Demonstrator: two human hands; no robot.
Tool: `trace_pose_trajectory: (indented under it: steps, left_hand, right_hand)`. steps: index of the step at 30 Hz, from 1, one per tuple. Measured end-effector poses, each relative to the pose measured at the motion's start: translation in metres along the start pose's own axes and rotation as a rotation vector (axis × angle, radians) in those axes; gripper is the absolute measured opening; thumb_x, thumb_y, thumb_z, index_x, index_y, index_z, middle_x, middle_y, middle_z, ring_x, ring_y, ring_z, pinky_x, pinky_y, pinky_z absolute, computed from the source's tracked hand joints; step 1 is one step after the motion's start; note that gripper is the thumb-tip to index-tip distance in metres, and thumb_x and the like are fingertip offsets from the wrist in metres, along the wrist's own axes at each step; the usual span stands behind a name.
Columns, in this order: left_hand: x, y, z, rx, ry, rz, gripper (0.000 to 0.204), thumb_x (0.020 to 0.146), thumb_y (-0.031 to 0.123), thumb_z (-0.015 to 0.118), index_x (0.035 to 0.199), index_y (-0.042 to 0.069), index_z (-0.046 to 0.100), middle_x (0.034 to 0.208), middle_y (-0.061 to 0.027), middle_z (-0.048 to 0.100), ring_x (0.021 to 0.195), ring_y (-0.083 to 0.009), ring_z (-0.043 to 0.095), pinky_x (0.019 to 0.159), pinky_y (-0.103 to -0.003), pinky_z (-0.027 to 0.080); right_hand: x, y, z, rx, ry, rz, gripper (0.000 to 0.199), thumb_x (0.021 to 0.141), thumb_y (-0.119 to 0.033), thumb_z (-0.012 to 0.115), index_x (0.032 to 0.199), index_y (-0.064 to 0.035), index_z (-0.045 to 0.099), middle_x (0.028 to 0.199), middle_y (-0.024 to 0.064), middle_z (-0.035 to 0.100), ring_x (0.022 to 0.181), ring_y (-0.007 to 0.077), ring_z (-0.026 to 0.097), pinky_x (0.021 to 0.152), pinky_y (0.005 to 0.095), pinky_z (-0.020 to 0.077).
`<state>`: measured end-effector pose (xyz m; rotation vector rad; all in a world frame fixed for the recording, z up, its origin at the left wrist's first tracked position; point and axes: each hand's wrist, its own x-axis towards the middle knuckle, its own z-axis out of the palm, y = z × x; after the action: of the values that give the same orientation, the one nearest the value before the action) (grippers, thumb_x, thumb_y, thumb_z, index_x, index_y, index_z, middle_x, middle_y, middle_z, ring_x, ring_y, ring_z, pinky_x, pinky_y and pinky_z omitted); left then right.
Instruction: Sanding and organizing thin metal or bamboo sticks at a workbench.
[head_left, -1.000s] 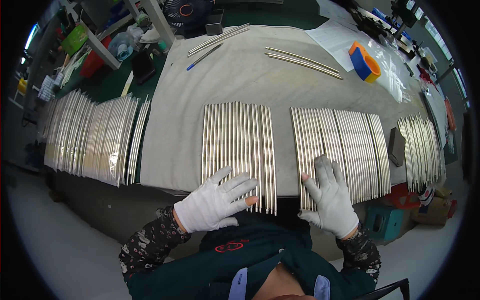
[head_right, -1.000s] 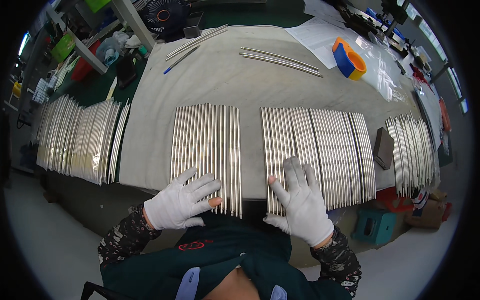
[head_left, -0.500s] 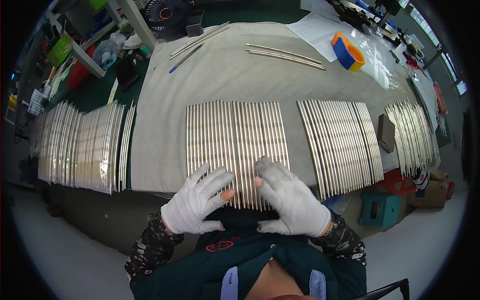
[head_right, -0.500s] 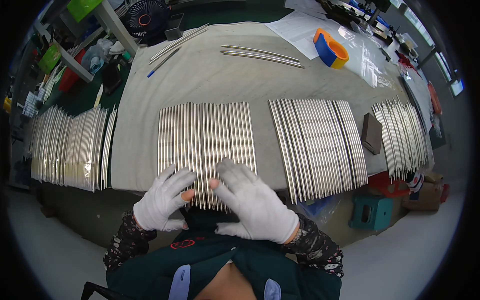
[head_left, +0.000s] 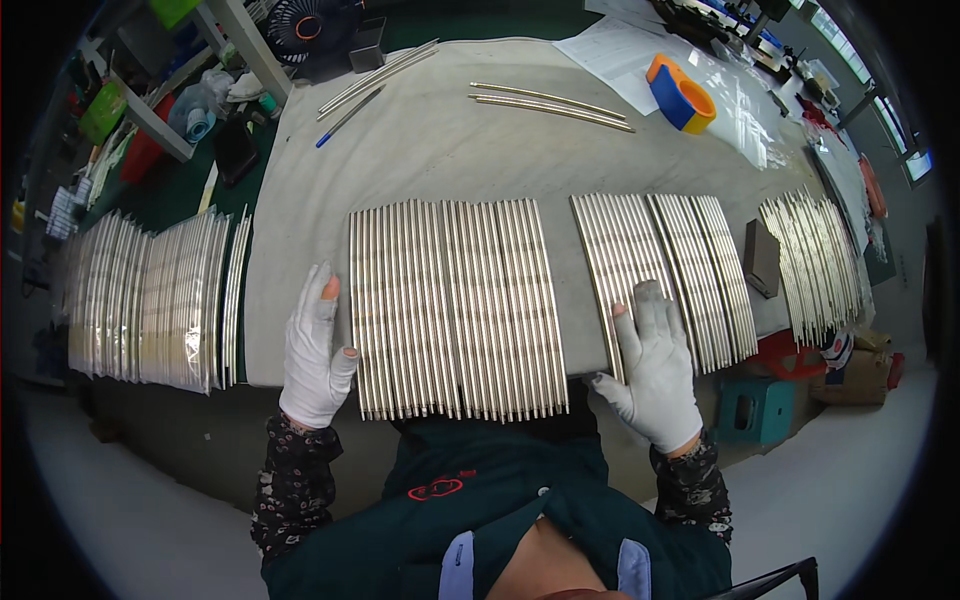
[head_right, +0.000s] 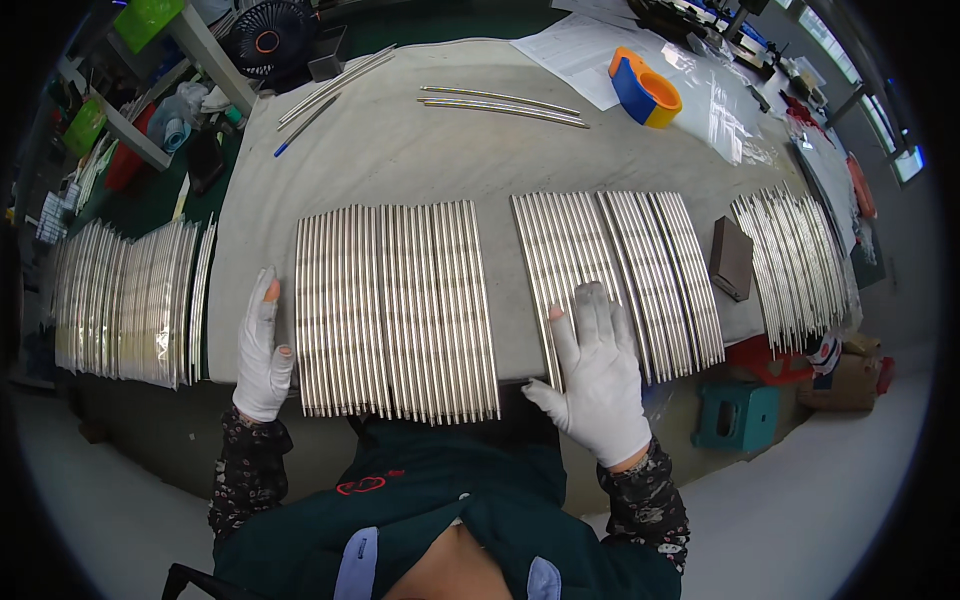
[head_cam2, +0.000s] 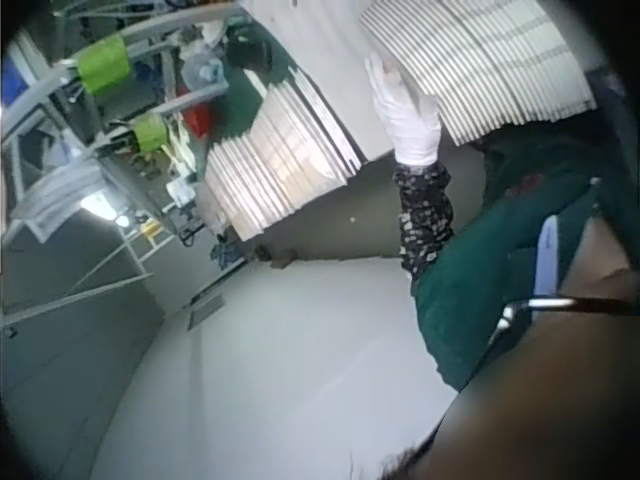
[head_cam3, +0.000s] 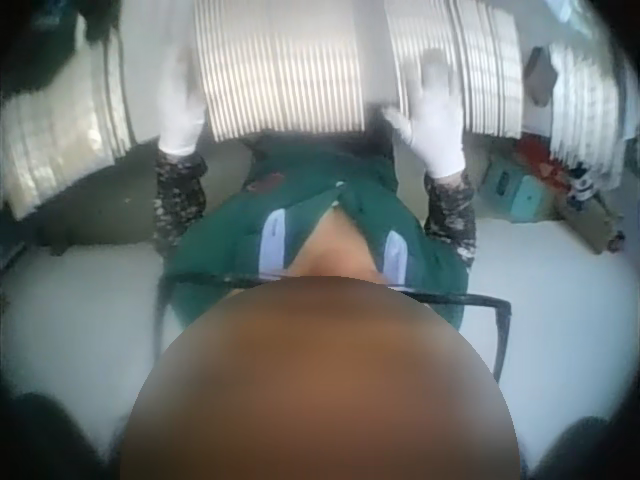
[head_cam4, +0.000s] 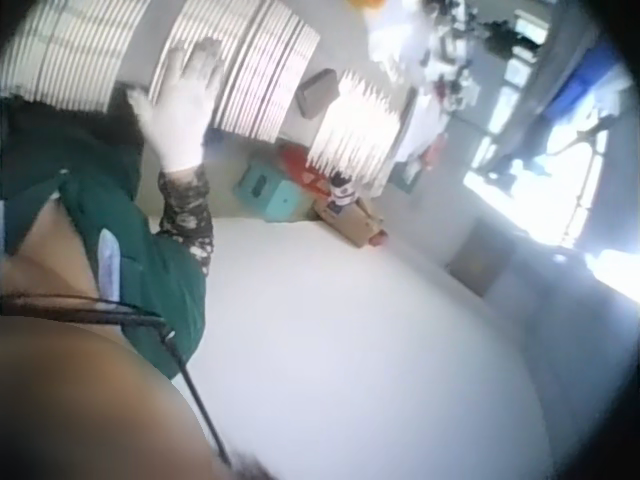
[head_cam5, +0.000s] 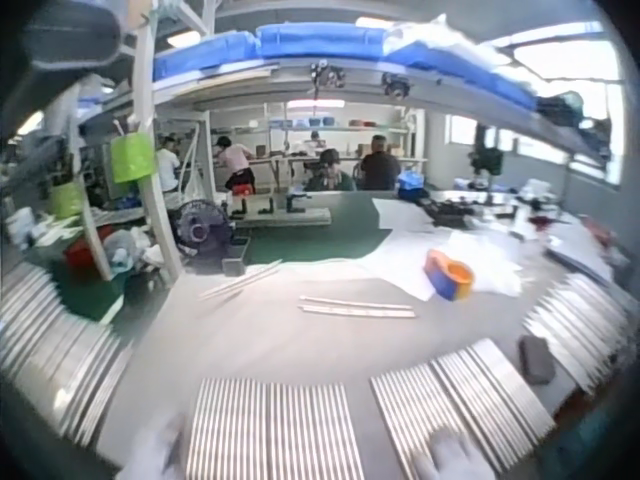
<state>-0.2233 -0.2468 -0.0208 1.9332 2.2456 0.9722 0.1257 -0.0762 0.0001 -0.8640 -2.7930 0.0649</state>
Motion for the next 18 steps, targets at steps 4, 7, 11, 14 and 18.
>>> trace_pose_trajectory:
  steps: [4, 7, 11, 14, 18]
  left_hand:
    - [0.001, 0.005, -0.001, 0.015, -0.031, -0.003, 0.079, 0.092, 0.064, 0.031, 0.144, 0.004, 0.032, 0.142, -0.0221, 0.038, 0.132, -0.0393, 0.036, 0.107, -0.045, 0.03]
    - [0.001, 0.004, -0.001, 0.034, -0.039, 0.004, 0.077, 0.093, 0.063, 0.031, 0.144, 0.005, 0.032, 0.141, -0.022, 0.04, 0.132, -0.0393, 0.037, 0.106, -0.045, 0.031]
    - [-0.001, 0.001, -0.001, 0.055, -0.04, 0.029, 0.076, 0.093, 0.062, 0.032, 0.145, 0.006, 0.031, 0.14, -0.0218, 0.041, 0.131, -0.0391, 0.038, 0.106, -0.045, 0.031]
    - [-0.001, 0.001, -0.001, 0.068, -0.045, 0.046, 0.076, 0.094, 0.061, 0.032, 0.145, 0.006, 0.03, 0.139, -0.0216, 0.041, 0.13, -0.0388, 0.039, 0.105, -0.045, 0.032]
    - [-0.001, 0.0, 0.0, 0.077, -0.043, 0.061, 0.076, 0.094, 0.061, 0.033, 0.145, 0.006, 0.029, 0.139, -0.0209, 0.043, 0.129, -0.0384, 0.041, 0.105, -0.045, 0.032]
  right_hand:
    - [0.008, -0.028, 0.001, 0.103, -0.064, -0.113, 0.082, 0.084, -0.066, 0.045, 0.137, -0.0036, 0.037, 0.134, 0.0308, 0.038, 0.128, 0.0481, 0.035, 0.106, 0.056, 0.0264]
    - [0.016, -0.05, -0.007, 0.207, -0.135, -0.217, 0.079, 0.077, -0.06, 0.058, 0.133, -0.0062, 0.042, 0.134, 0.0262, 0.041, 0.129, 0.0426, 0.036, 0.106, 0.0537, 0.0273]
    - [0.017, -0.053, -0.009, 0.2, -0.167, -0.214, 0.075, 0.075, -0.055, 0.063, 0.131, -0.0081, 0.045, 0.132, 0.0213, 0.044, 0.127, 0.0384, 0.038, 0.105, 0.052, 0.0294]
    - [0.016, -0.051, -0.01, 0.199, -0.156, -0.214, 0.075, 0.075, -0.053, 0.064, 0.131, -0.008, 0.045, 0.132, 0.0207, 0.044, 0.128, 0.0379, 0.038, 0.105, 0.0518, 0.03]
    - [0.014, -0.046, -0.005, 0.184, -0.156, -0.223, 0.073, 0.084, -0.064, 0.045, 0.131, -0.0077, 0.044, 0.131, 0.025, 0.045, 0.125, 0.0428, 0.04, 0.103, 0.0556, 0.0301]
